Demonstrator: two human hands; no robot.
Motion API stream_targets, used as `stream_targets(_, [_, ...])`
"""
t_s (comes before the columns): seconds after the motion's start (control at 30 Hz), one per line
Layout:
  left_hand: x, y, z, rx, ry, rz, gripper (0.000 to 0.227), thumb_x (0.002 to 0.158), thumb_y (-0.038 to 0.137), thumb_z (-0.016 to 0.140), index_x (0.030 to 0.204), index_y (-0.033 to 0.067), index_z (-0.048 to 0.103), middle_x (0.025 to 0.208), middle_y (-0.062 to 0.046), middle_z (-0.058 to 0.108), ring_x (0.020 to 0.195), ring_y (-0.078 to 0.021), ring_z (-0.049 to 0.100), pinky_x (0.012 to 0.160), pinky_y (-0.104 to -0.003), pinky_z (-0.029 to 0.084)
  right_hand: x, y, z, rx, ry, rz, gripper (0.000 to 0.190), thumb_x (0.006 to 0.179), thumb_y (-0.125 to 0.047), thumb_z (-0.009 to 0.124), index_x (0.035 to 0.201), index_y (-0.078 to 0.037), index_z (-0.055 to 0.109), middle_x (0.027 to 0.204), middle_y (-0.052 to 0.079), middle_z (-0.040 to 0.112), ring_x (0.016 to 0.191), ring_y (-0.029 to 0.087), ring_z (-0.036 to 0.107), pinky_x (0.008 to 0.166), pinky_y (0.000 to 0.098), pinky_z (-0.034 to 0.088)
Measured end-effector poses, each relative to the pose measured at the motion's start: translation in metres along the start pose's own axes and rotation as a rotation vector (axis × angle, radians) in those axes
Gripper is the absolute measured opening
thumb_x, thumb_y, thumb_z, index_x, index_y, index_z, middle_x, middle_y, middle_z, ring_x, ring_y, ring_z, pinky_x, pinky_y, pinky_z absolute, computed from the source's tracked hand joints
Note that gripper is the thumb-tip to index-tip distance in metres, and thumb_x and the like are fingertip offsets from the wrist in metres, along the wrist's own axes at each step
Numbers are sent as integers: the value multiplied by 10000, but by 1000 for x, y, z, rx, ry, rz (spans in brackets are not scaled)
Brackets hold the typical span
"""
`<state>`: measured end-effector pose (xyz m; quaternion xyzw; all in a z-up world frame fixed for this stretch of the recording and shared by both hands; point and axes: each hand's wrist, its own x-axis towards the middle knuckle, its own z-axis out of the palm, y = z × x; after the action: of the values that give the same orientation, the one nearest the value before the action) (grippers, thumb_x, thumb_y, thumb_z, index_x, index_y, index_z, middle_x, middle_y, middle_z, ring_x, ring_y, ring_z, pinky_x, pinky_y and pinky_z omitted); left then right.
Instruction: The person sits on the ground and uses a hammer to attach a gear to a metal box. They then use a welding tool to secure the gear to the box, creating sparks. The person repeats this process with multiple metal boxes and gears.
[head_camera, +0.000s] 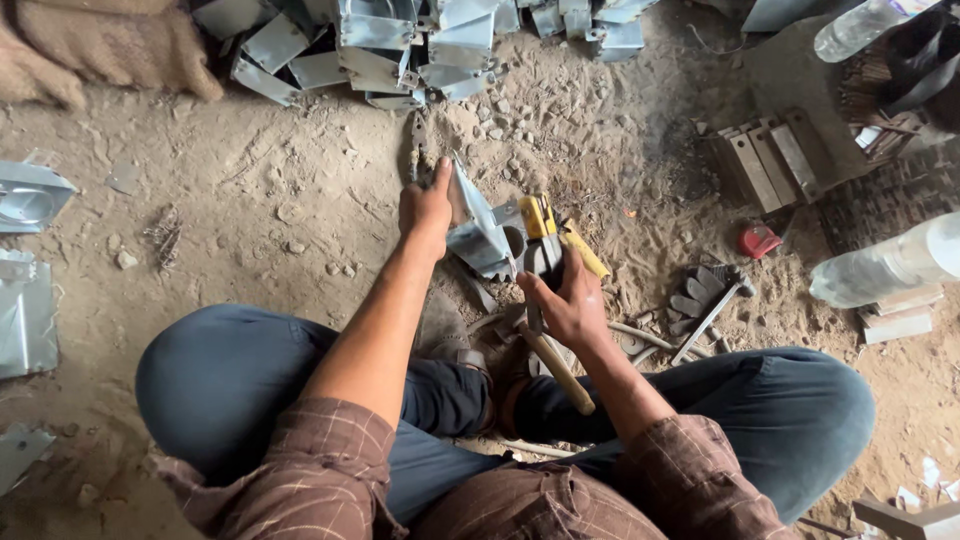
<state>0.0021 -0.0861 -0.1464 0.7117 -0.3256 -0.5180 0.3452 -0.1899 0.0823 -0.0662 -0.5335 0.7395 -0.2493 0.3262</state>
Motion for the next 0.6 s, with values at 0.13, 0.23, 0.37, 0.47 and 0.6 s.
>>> stream_targets(0.13, [0,6,-5,-25,8,25,710,835,645,687,1063,-25,738,1038,-181,773,914,-296,743,762,-435,579,7,-14,2,-22,38,-58,828,812,-490,755,1353,67,469,810,145,693,736,241,672,693,395,538])
stream_targets(0.23, [-2,6,1,35,39,8,705,831,658,683,1056,-8,740,1028,-176,775,910,-300,749,769,-429,577,7,-13,5,3,-25,51,622,823,-497,737,1111,32,584,808,155,711,737,263,688,713,414,545])
stream_targets(0.37, [-5,7,7,58,53,79,677,825,652,668,1048,20,765,1023,-166,789,905,-298,749,772,-428,564,10,-11,11,-57,13,0,617,819,-494,746,1131,9,575,844,164,719,781,290,706,744,433,544])
stream_targets(0.47, [-10,5,2,63,147,248,701,871,633,742,1112,-25,715,1082,-216,738,966,-320,707,818,-425,558,7,-10,15,-105,18,-4,610,816,-499,750,1118,7,592,882,185,728,818,320,713,773,445,548])
stream_targets(0.6, [-16,11,2,35,2,-19,624,850,636,665,1076,58,733,1020,-142,776,879,-270,756,752,-419,602,5,-3,16,-133,37,-13,642,827,-521,742,1159,7,593,926,210,721,856,355,705,786,465,541])
